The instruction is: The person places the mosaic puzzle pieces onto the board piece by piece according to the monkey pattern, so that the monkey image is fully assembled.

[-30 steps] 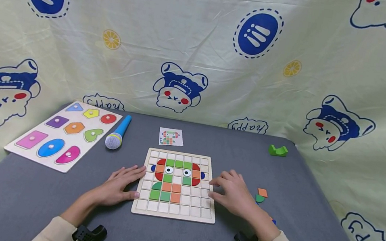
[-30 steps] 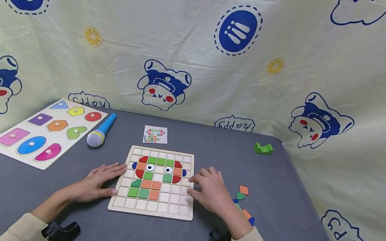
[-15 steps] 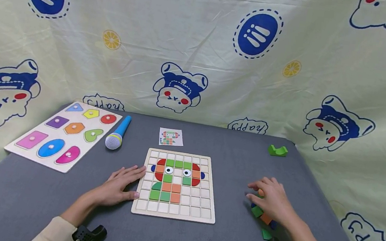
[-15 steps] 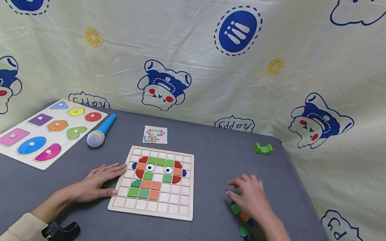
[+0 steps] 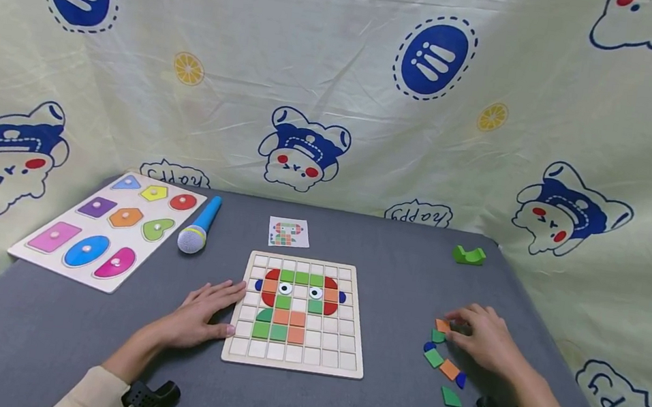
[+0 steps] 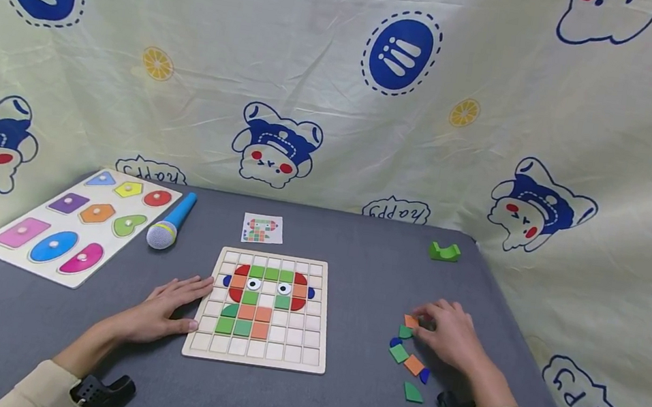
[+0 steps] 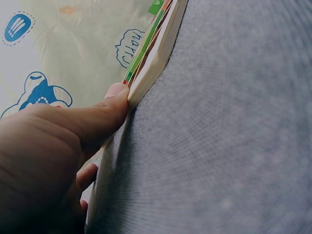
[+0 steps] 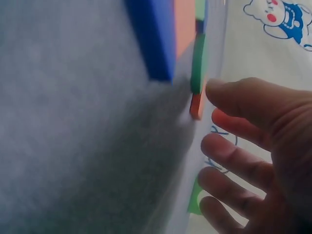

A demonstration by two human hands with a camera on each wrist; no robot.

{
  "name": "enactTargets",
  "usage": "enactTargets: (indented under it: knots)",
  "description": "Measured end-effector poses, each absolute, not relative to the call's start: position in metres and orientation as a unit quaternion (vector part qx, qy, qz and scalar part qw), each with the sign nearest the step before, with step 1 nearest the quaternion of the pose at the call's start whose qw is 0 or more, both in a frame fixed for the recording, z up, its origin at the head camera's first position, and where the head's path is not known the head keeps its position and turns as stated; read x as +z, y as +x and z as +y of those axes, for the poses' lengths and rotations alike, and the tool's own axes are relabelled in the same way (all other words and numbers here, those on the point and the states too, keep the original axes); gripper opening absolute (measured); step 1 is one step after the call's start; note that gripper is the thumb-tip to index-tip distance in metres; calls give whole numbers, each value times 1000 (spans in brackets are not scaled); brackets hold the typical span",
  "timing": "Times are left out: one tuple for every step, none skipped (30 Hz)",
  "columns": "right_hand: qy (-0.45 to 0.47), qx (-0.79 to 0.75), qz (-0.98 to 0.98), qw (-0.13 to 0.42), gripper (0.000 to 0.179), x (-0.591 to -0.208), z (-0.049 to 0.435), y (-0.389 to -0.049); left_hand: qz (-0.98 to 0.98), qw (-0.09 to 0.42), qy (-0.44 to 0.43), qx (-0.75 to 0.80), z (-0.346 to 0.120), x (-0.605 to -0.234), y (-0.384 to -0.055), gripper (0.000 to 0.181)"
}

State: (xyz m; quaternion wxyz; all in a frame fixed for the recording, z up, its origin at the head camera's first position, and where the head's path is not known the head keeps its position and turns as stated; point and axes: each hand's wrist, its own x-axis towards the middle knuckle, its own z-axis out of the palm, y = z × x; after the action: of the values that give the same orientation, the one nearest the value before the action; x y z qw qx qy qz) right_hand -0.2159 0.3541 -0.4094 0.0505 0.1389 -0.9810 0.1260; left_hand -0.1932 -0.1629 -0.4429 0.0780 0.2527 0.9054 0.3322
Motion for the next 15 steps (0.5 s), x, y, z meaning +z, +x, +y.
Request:
enactTargets:
  knots:
    - [138, 125, -982, 44, 24, -410, 355, -217, 906, 79, 251, 332, -163, -443, -193, 68]
    - [137, 124, -982, 37, 25, -411, 356, -219, 906, 80, 250, 333, -162, -443, -194, 68]
    - [136, 122, -983, 31, 26, -411, 357, -220, 906, 80, 250, 333, -162, -444, -194, 68]
    - [135, 120, -983, 25, 27, -412, 357, -221, 905, 81, 250, 334, -162, -444, -194, 68]
    - [134, 119, -984, 20, 28, -413, 358, -222, 905, 82, 250, 333, -162, -444, -194, 68]
    - [133, 119, -984, 15, 28, -413, 358, -223, 905, 81, 250, 333, -162, -444, -194, 69]
    - [133, 118, -984, 11, 28, -414, 359, -224, 905, 81, 250, 333, -162, -444, -194, 68]
    - [134, 119, -984, 9, 28, -415, 359, -225, 905, 79, 251, 333, -162, -444, -194, 68]
    - [134, 118, -984, 7, 29, -415, 360, -226, 905, 79, 252, 333, -162, -444, -194, 68]
    - [134, 119, -984, 6, 28, -416, 361, -226, 905, 79, 253, 333, -162, -444, -194, 69]
    - [135, 120, -984, 6, 28, -416, 361, -227, 905, 78, 252, 333, -162, -444, -195, 69]
    - [135, 121, -983, 6, 27, -417, 362, -227, 906, 77, 252, 332, -163, -444, -195, 69]
    - [136, 123, -983, 6, 26, -417, 362, -227, 906, 77, 252, 332, -163, -444, -194, 69]
    - [136, 124, -983, 7, 25, -418, 362, -228, 906, 74, 254, 330, -163, -445, -194, 69]
    - [136, 125, -983, 7, 24, -418, 362, -228, 907, 72, 255, 328, -164, -445, -194, 69]
